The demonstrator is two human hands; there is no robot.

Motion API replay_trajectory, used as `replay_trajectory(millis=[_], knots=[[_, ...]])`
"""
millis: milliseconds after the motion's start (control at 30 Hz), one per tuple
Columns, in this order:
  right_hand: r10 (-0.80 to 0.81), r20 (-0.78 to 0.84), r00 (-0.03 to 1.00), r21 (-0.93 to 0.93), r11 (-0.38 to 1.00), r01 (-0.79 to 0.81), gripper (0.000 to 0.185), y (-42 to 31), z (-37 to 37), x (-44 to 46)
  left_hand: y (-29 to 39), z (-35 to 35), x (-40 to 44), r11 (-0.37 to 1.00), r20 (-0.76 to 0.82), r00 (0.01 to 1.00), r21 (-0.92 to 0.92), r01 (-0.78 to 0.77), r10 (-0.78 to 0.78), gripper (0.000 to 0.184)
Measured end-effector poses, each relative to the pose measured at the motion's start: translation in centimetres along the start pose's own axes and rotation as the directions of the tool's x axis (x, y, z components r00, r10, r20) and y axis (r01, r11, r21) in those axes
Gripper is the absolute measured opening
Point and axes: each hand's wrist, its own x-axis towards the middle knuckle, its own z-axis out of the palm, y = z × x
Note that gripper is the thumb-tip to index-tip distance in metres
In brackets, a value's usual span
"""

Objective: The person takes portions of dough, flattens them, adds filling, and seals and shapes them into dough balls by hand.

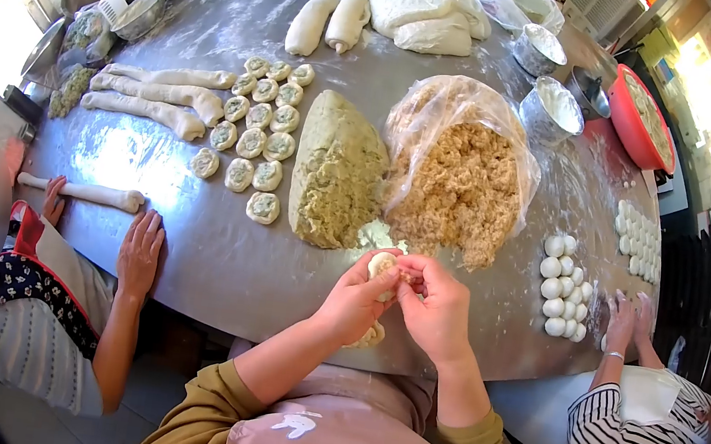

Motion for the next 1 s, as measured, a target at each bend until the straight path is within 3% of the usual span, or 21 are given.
replay_trajectory(millis=[67,167,200,300,333,433,467,533,600,700,733,800,833,900,933,1000], knots=[[0.018,0.005,1.0,0.041,0.999,-0.018,0.018,0.4,-0.4,0.1,0.3,-0.3,0.0,1.0,0.0,1.0,-0.018,0.002,-0.002,0.031],[0.043,-0.228,0.973,-0.126,0.989,-0.073,0.013,1.4,-2.6,1.5,1.4,-0.2,-0.3,0.997,-0.002,1.0,-0.079,0.02,-0.02,0.031],[-0.077,-0.262,0.962,-0.249,0.968,0.009,0.027,2.2,-3.3,2.1,1.9,-0.1,-0.5,0.994,-0.012,0.999,-0.1,0.035,-0.037,0.031],[-0.416,-0.067,0.907,-0.531,0.785,0.321,0.05,1.8,-3.6,2.1,3.1,0.2,-1.0,0.987,0.021,0.997,-0.144,0.072,-0.07,0.033],[-0.385,0.069,0.921,-0.38,0.843,0.381,0.072,1.8,-3.1,1.6,3.5,0.6,-1.3,0.985,0.048,0.995,-0.147,0.089,-0.083,0.033],[-0.467,0.223,0.856,-0.432,0.74,0.516,0.081,0.2,-0.8,0.7,3.0,0.2,-1.2,0.985,0.108,0.985,-0.099,0.143,-0.132,0.033],[-0.462,0.18,0.868,-0.405,0.77,0.494,0.079,0.9,0.4,0.5,2.5,-0.2,-1.0,0.984,0.122,0.981,-0.074,0.16,-0.15,0.032],[-0.498,0.213,0.841,-0.443,0.718,0.537,0.073,1.5,1.0,0.4,2.0,-2.5,-0.4,0.97,0.383,0.916,-0.151,0.191,-0.121,0.032],[-0.527,0.209,0.824,-0.431,0.707,0.562,0.059,1.5,1.6,0.3,2.0,-2.7,-0.9,0.991,0.34,0.932,-0.011,0.133,-0.122,0.031],[-0.533,0.144,0.834,-0.351,0.761,0.546,0.05,1.9,2.1,0.0,1.2,-1.2,-1.6,0.989,0.093,0.99,0.118,0.094,-0.105,0.034],[-0.533,0.107,0.84,-0.3,0.788,0.538,0.047,2.0,2.2,0.1,1.3,-0.8,-1.8,0.991,0.076,0.989,0.038,0.128,-0.13,0.035],[-0.521,0.027,0.853,-0.205,0.832,0.515,0.043,2.1,2.1,0.0,1.2,0.0,-2.1,0.972,0.057,0.979,-0.122,0.202,-0.196,0.038],[-0.526,-0.006,0.851,-0.224,0.83,0.511,0.039,2.1,2.3,-0.1,1.2,0.4,-2.2,0.977,0.071,0.982,-0.113,0.183,-0.175,0.038],[-0.543,-0.083,0.836,-0.289,0.816,0.501,0.032,1.8,2.9,-0.7,1.3,0.7,-2.4,0.984,0.13,0.981,-0.092,0.155,-0.143,0.038],[-0.565,-0.106,0.818,-0.373,0.785,0.494,0.023,1.4,3.3,-0.9,0.8,0.3,-2.5,0.998,0.165,0.984,0.02,0.065,-0.067,0.038],[-0.582,-0.128,0.803,-0.416,0.767,0.49,0.021,1.0,4.0,-0.7,0.5,-1.4,-1.9,0.993,0.162,0.986,0.112,0.026,-0.044,0.039]])
